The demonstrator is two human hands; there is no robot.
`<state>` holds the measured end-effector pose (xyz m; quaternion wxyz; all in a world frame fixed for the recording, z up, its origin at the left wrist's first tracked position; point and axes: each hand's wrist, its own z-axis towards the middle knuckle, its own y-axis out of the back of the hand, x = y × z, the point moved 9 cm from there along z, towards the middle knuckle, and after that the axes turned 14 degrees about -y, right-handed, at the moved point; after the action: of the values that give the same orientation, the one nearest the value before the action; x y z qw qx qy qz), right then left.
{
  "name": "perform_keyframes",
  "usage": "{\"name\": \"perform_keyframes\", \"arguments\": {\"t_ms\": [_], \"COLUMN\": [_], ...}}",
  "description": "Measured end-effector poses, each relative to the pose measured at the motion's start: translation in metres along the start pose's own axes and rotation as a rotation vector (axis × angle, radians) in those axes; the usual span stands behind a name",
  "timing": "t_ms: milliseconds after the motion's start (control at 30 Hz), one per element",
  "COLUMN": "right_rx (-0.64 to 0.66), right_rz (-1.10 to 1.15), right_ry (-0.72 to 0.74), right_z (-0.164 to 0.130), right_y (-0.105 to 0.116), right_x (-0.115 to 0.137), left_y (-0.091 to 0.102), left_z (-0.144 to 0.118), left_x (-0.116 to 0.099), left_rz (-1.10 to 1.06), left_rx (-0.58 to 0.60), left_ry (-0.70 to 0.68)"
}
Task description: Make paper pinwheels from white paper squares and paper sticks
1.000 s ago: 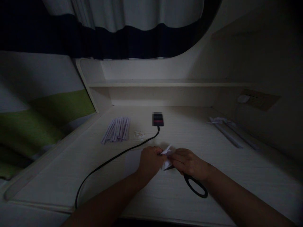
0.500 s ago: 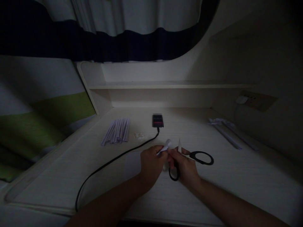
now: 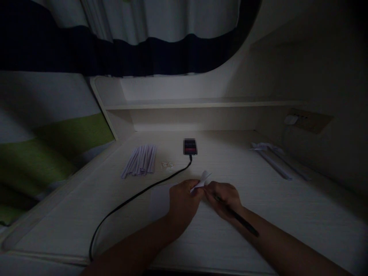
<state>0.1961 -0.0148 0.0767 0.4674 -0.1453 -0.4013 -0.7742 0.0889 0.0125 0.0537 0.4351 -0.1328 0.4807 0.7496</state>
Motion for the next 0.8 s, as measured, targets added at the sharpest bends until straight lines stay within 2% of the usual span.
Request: {"name": "perform_keyframes", "arguments": {"t_ms": [67, 133, 233, 300, 400, 467, 533, 567, 600, 667, 800], "right_rx": [0.109, 0.202, 0.275, 0.269, 0.135, 0.014, -0.015, 0.032, 0.016, -0.012, -0.037], "right_rz": [-0.135, -0.264, -0.384, -0.34, -0.11, 0.013, 0.201, 0.307, 0.423, 0.633, 0.959], "right_ry": [0.308, 0.449, 0.508, 0.479, 0.287, -0.073, -0.477, -0.611, -0.716, -0.853, -0.978], "right_z": [-0.007, -0.012, -0.014, -0.014, -0.007, 0.0, -0.003, -0.007, -0.011, -0.017, -0.022], "right_y": [-0.005, -0.009, -0.013, -0.014, -0.007, -0.003, -0.008, -0.016, -0.019, -0.025, -0.035], "right_x": [0.019, 0.025, 0.025, 0.023, 0.013, -0.011, -0.038, -0.043, -0.046, -0.048, -0.05], "left_y": [-0.003, -0.006, -0.01, -0.012, -0.013, -0.011, -0.009, -0.008, -0.007, -0.005, 0.001], "left_z": [-0.001, -0.001, -0.002, -0.002, -0.002, -0.002, -0.002, -0.002, -0.002, -0.001, -0.001], "left_x": [0.001, 0.003, 0.01, 0.015, 0.02, 0.02, 0.018, 0.016, 0.014, 0.01, 0.005], "left_rz": [-0.048, -0.08, -0.124, -0.173, -0.252, -0.285, -0.291, -0.284, -0.27, -0.23, -0.135], "left_rx": [0.033, 0.059, 0.068, 0.056, 0.016, -0.019, -0.039, -0.043, -0.045, -0.045, -0.082], "left_ry": [0.011, 0.017, 0.063, 0.111, 0.163, 0.172, 0.159, 0.145, 0.13, 0.1, 0.048]}}
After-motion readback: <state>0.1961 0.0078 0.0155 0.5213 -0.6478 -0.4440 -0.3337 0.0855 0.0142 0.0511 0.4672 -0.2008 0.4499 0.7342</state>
